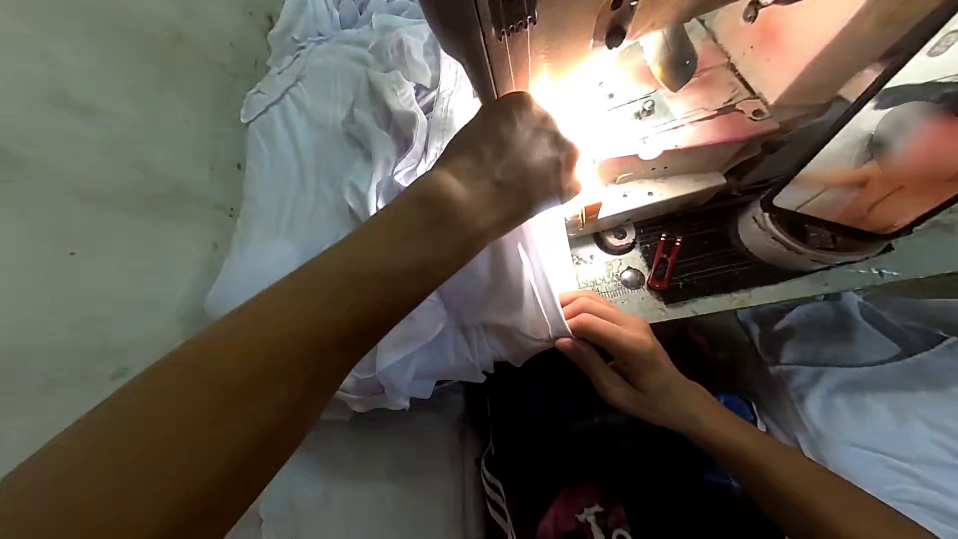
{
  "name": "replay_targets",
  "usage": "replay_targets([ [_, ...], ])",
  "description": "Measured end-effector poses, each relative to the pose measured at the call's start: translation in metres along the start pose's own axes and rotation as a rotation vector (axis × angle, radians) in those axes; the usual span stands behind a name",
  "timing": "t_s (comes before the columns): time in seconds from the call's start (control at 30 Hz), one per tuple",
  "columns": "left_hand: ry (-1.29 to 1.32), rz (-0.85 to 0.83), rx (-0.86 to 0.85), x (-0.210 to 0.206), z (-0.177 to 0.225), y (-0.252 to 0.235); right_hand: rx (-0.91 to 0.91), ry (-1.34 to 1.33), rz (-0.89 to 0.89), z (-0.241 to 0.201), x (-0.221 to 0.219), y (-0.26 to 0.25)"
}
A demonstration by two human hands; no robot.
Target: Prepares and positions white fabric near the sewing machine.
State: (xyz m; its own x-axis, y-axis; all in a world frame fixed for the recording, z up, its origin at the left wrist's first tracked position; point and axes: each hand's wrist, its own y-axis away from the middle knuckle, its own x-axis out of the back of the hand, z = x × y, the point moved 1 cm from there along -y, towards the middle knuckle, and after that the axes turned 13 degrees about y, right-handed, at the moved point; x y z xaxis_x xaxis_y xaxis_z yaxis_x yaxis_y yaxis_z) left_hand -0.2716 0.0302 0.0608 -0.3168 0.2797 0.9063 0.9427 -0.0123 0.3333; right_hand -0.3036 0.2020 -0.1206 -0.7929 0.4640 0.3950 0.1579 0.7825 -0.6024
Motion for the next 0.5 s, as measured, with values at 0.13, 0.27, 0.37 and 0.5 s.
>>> replay_targets([
  [0.13,-0.041,0.0,-0.105,-0.004,-0.006,0.0,-0.016,-0.018,0.012,0.016,-0.003,0.005],
  [0.27,-0.033,-0.124,-0.029,0.002,-0.005,0.004,-0.012,-0.018,0.007,0.022,-0.003,0.004],
  [0.37,-0.038,-0.192,0.003,0.001,-0.007,0.008,-0.046,-0.037,0.021,0.02,-0.003,0.006],
  [0.5,0.018,-0.209,0.045,-0.003,0.006,0.018,-0.102,-0.072,0.049,0.012,0.001,0.002],
])
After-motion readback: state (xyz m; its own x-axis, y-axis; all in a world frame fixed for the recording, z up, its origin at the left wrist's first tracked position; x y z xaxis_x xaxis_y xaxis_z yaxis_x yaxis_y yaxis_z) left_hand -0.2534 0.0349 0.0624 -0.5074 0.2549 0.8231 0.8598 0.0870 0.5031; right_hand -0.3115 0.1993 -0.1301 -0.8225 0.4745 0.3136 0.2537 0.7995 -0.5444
